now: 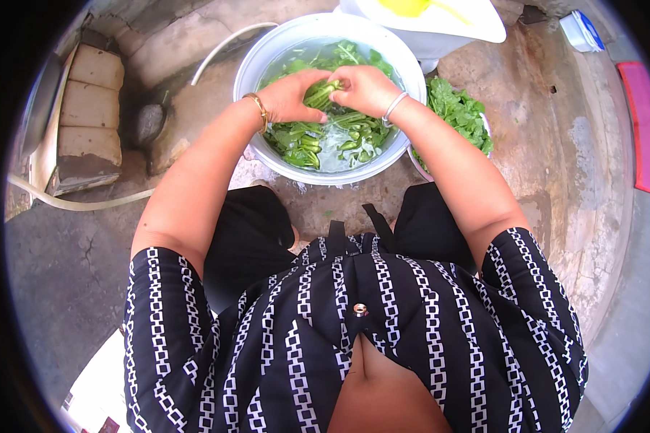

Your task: The person picks up a bunch of leafy greens from a bowl, places it into a bucket of water, and rubs the leaves underwater with both hands.

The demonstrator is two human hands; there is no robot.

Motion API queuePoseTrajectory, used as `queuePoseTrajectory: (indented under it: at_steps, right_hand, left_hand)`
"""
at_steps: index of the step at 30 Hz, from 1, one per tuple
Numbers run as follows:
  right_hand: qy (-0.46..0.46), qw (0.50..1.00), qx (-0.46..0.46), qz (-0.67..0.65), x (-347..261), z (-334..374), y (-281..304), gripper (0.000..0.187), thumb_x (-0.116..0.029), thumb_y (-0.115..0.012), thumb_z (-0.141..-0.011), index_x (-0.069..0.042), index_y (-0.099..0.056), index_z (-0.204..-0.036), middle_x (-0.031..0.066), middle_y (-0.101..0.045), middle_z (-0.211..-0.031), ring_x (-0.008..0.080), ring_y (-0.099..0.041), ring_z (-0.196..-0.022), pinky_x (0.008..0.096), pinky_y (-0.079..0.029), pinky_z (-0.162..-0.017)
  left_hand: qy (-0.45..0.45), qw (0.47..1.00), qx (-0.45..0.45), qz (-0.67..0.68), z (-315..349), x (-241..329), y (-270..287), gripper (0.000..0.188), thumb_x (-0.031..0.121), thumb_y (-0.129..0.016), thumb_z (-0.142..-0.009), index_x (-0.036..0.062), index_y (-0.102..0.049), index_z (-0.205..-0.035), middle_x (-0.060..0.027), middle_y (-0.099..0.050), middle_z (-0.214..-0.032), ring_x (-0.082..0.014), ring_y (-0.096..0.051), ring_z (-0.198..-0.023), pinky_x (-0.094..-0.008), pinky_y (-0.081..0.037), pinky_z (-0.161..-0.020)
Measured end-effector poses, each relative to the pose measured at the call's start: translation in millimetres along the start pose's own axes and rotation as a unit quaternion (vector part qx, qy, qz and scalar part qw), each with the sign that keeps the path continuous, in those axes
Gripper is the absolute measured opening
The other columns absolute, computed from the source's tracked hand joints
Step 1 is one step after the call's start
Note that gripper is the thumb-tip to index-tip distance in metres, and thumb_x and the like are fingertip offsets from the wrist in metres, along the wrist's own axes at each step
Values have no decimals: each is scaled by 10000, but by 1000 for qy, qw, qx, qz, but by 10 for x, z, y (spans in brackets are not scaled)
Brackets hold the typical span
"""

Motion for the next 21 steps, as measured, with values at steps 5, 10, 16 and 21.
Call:
queuePoseTrajectory:
  at_steps: [5, 10, 16, 21]
  right_hand:
    - [20, 971, -1, -237, 25, -162, 205, 394, -219, -657, -744, -67, -582, -1099, 83, -671, -886, 181, -636, -815, 298, -481, -760]
    - [-75, 983, -33, 166, 508, -49, 213, 426, -210, -640, -759, -66, -543, -1148, 148, -617, -1041, 305, -581, -978, 372, -447, -866]
    - [-71, 984, -26, 161, 443, -119, 96, 255, -215, -618, -764, -118, -636, -999, 141, -640, -925, 299, -604, -884, 392, -469, -801]
    - [18, 999, 49, 6, -78, -178, 276, 222, -198, -633, -759, -109, -647, -962, 126, -652, -857, 271, -625, -769, 354, -488, -716]
  left_hand:
    - [114, 983, 27, 143, -65, -420, 2, 504, 274, -718, -753, 76, -530, -1176, -70, -602, -1064, -160, -552, -1000, -301, -415, -899]
    - [161, 976, 55, 134, -2, -400, 141, 330, 272, -691, -787, 59, -624, -1030, -20, -649, -915, -100, -581, -849, -284, -466, -790]
    - [168, 984, 56, -4, -53, -299, 137, 361, 280, -675, -756, 150, -605, -1085, -80, -656, -883, -222, -621, -813, -338, -474, -769]
    - [-1, 974, 206, -89, -13, -199, 249, 469, 219, -658, -746, 148, -533, -1193, -139, -584, -1104, -278, -574, -979, -361, -444, -846]
Point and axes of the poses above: each hand's wrist, its own z-axis away from the middle knuckle, its own y-axis out of the back of the hand, x = y × z, the point moved 9 cm from there along -z, towards the middle knuckle
